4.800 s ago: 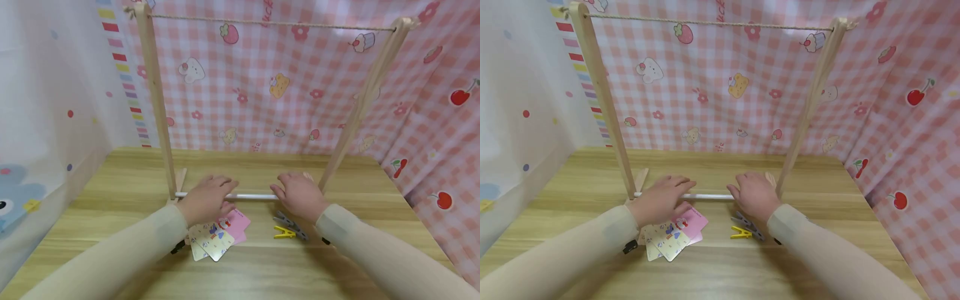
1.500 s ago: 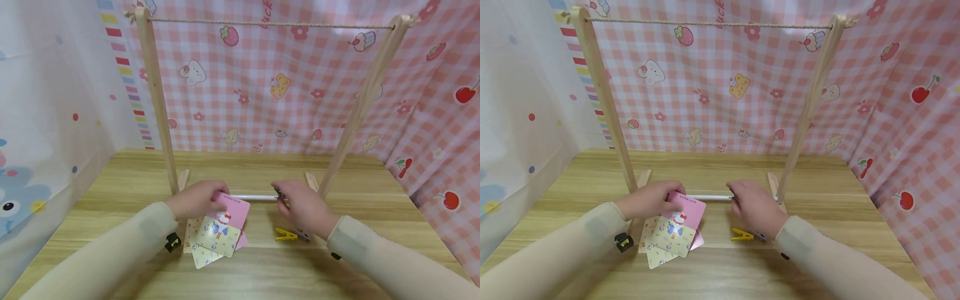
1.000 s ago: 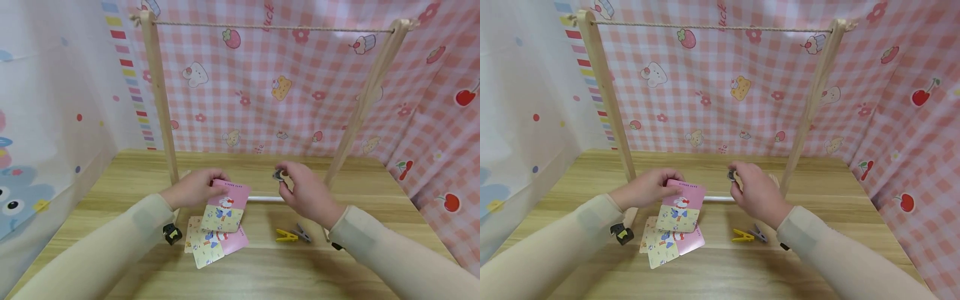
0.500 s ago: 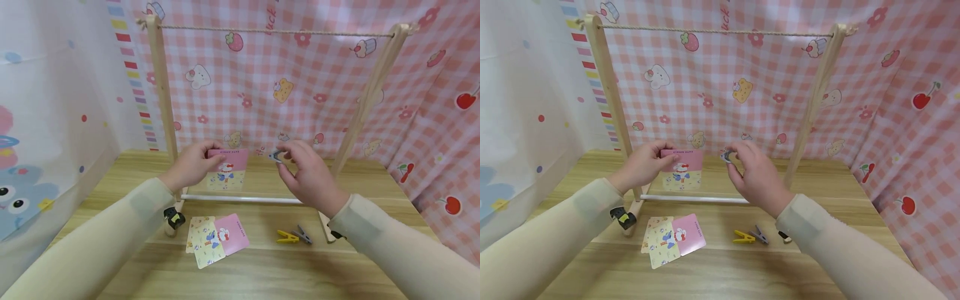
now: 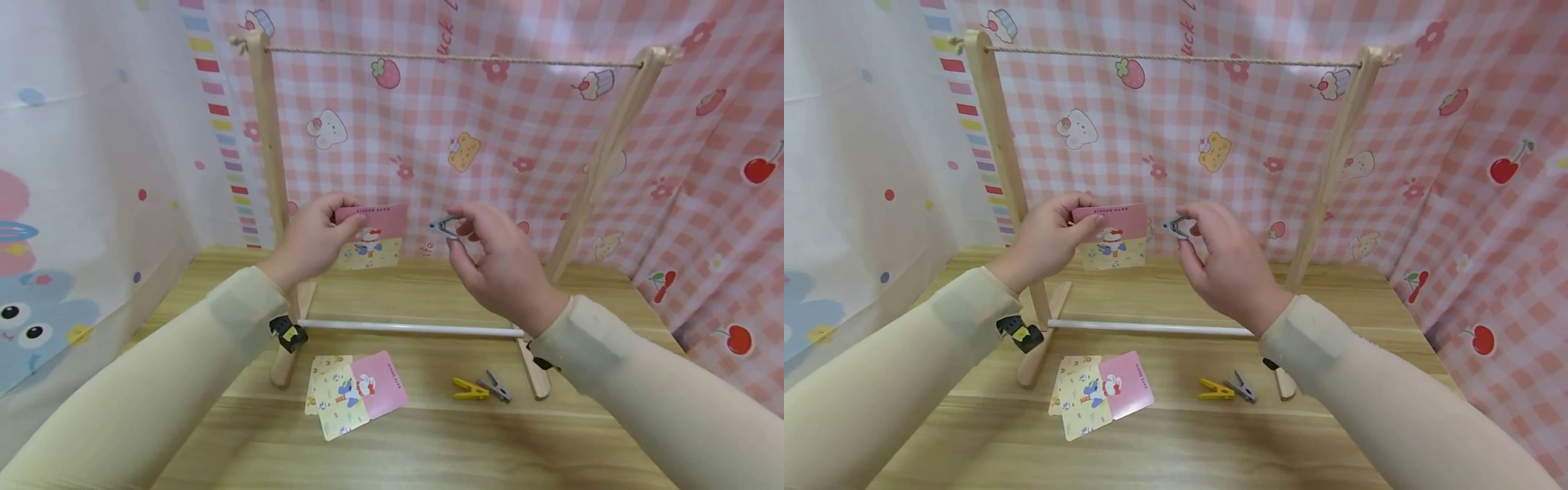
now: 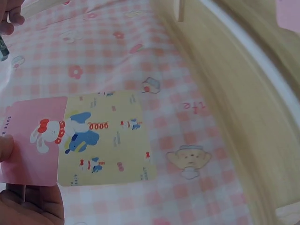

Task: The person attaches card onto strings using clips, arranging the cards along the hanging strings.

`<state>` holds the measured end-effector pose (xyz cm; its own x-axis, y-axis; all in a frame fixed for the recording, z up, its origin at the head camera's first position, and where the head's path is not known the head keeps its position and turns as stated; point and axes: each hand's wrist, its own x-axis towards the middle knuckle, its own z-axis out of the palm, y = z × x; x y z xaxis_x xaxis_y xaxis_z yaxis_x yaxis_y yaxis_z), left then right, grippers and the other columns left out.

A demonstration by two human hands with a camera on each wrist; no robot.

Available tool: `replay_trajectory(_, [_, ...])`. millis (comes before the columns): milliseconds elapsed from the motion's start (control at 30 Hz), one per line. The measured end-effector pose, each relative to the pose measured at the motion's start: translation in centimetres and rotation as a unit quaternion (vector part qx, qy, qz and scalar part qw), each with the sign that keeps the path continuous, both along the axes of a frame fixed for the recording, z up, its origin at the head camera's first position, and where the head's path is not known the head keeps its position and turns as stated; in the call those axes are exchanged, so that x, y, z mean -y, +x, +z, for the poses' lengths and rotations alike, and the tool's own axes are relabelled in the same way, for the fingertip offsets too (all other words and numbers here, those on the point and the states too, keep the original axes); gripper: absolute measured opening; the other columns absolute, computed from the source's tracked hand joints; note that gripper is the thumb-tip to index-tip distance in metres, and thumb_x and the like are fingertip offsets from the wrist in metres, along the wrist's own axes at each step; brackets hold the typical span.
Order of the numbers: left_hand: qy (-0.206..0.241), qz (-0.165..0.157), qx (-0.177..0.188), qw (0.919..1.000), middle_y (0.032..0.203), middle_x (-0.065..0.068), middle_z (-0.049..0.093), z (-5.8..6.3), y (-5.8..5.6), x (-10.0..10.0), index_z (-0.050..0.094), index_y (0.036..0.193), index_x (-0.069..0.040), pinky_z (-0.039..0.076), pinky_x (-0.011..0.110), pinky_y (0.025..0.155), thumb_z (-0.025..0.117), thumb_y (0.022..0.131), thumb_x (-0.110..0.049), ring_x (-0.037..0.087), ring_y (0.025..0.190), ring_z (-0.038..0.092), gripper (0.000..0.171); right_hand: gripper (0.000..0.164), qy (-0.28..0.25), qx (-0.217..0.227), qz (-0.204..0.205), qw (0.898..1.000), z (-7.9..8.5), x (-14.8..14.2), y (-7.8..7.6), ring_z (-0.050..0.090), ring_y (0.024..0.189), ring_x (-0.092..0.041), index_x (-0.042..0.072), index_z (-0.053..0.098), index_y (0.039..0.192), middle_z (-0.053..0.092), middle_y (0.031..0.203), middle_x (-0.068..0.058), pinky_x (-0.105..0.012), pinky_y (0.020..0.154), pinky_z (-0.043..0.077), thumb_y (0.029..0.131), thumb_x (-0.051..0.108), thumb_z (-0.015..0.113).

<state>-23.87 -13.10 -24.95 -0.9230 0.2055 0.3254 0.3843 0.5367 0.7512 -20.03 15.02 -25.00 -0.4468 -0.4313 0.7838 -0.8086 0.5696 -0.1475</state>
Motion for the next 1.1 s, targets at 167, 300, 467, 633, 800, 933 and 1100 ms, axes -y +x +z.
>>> replay_trajectory(167, [0.018,0.011,-0.006,0.9998,0.103,0.008,0.069,1.3,0.0,0.0,0.069,0.119,-0.014,0.042,0.026,0.054,0.059,0.109,-0.028,0.018,0.072,0.054,0.02,0.031,-0.012,-0.028,0.018,0.999,1.5,0.7,-0.3,0.068,0.093,-0.032,-0.011,0.06,0.126,0.07,0.108,-0.021,-0.044,0.081,0.06,0.097,0.0,0.066])
replay_trajectory(300, [0.026,0.014,-0.026,0.9992,0.108,0.008,0.07,2.4,-0.1,0.0,0.068,0.12,-0.014,0.046,0.025,0.059,0.058,0.11,-0.027,0.02,0.078,0.058,0.02,0.03,-0.016,-0.046,0.022,0.999,3.0,1.2,-0.6,0.067,0.094,-0.032,-0.011,0.06,0.126,0.068,0.112,-0.023,-0.045,0.082,0.06,0.099,0.002,0.065])
replay_trajectory(467, [0.032,0.023,-0.049,0.998,0.107,0.008,0.068,3.8,-0.3,-0.2,0.067,0.119,-0.013,0.049,0.026,0.065,0.058,0.109,-0.027,0.02,0.085,0.06,0.019,0.03,-0.017,-0.068,0.016,0.997,5.0,1.8,-0.8,0.067,0.096,-0.031,-0.01,0.06,0.128,0.068,0.119,-0.023,-0.042,0.082,0.058,0.103,0.005,0.064])
replay_trajectory(633, [0.046,0.035,-0.079,0.9952,0.102,0.005,0.062,5.1,-0.4,-0.5,0.065,0.119,-0.011,0.049,0.026,0.067,0.058,0.109,-0.026,0.018,0.087,0.06,0.02,0.032,-0.018,-0.097,0.013,0.995,7.1,2.7,-0.9,0.067,0.095,-0.029,-0.009,0.06,0.131,0.068,0.121,-0.022,-0.035,0.077,0.056,0.105,0.009,0.062])
replay_trajectory(800, [0.058,0.053,-0.105,0.9913,0.105,0.004,0.064,6.4,-0.5,-0.8,0.064,0.117,-0.01,0.05,0.026,0.07,0.058,0.11,-0.027,0.017,0.088,0.062,0.02,0.034,-0.021,-0.125,0.017,0.992,8.8,3.3,-1.4,0.068,0.095,-0.03,-0.011,0.059,0.132,0.067,0.121,-0.024,-0.033,0.08,0.056,0.107,0.012,0.06])
replay_trajectory(933, [0.066,0.055,-0.105,0.9908,0.119,0.006,0.068,7.6,-0.4,-1.1,0.06,0.124,-0.01,0.056,0.028,0.082,0.052,0.112,-0.027,0.016,0.1,0.067,0.022,0.035,-0.027,-0.137,0.018,0.99,10.1,3.8,-1.8,0.068,0.096,-0.031,-0.011,0.059,0.132,0.067,0.123,-0.025,-0.036,0.086,0.058,0.108,0.014,0.058])
replay_trajectory(1100, [0.074,0.049,-0.106,0.9904,0.129,0.005,0.066,8.9,-0.3,-1.3,0.053,0.131,-0.01,0.057,0.031,0.101,0.046,0.113,-0.027,0.014,0.115,0.066,0.025,0.037,-0.037,-0.133,0.008,0.99,11.8,4.6,-2.0,0.066,0.099,-0.03,-0.01,0.06,0.133,0.066,0.125,-0.023,-0.034,0.088,0.057,0.109,0.017,0.057])
